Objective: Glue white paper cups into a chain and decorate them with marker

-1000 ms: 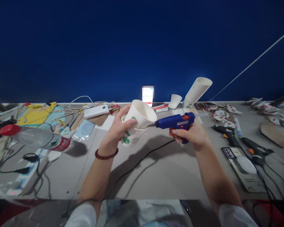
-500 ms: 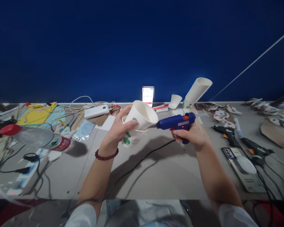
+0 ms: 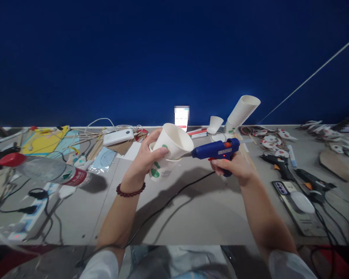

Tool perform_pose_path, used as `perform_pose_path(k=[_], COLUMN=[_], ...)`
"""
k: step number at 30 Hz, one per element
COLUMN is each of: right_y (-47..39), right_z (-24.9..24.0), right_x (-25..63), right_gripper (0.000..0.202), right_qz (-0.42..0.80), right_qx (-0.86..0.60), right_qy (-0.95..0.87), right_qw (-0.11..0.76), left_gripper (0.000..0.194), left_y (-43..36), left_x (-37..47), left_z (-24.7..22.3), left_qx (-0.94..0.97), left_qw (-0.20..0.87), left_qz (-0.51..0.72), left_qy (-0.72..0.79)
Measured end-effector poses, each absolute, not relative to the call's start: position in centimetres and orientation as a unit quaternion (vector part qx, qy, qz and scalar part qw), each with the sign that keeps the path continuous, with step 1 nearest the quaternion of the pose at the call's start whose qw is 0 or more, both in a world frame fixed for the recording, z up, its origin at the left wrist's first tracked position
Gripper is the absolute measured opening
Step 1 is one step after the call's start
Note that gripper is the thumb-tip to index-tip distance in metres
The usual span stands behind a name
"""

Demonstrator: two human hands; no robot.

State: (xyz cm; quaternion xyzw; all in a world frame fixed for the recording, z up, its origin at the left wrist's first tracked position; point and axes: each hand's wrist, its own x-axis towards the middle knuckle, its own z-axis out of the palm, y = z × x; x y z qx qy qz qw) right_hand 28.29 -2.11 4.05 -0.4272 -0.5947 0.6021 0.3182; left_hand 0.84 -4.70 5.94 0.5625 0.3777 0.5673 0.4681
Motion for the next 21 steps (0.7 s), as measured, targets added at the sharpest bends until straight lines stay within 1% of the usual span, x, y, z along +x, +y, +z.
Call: perform_pose_path(k=[5,9,14,21], right_y=[-2.0,-2.0,-2.0,-3.1], right_z=[4.0,3.8,4.0,4.4], right_x=[28.2,28.3,28.2,27.7], right_gripper=[0.042,0.039,0.038,0.033], right_qz=[0.609,0.617,0.62,0.567], right_qx=[-0.423,-0.408,-0.416,-0.438], right_qy=[-0.585,-0.584,-0.571,-0.592], right_qw=[0.328,0.335,0.343,0.369], left_gripper=[0.062,0.064,0.061,0.072], left_y=[-4.7,-4.8,-5.1,-3.9], left_x=[0.7,0.7,0.9,0.7], left_z=[5.9,6.0,6.3,4.8], left_qx=[0.564,0.565,0.559,0.539], left_qw=[0.458,0.46,0.455,0.479], left_qz=[0.57,0.57,0.581,0.587], left_qy=[0.383,0.38,0.378,0.369])
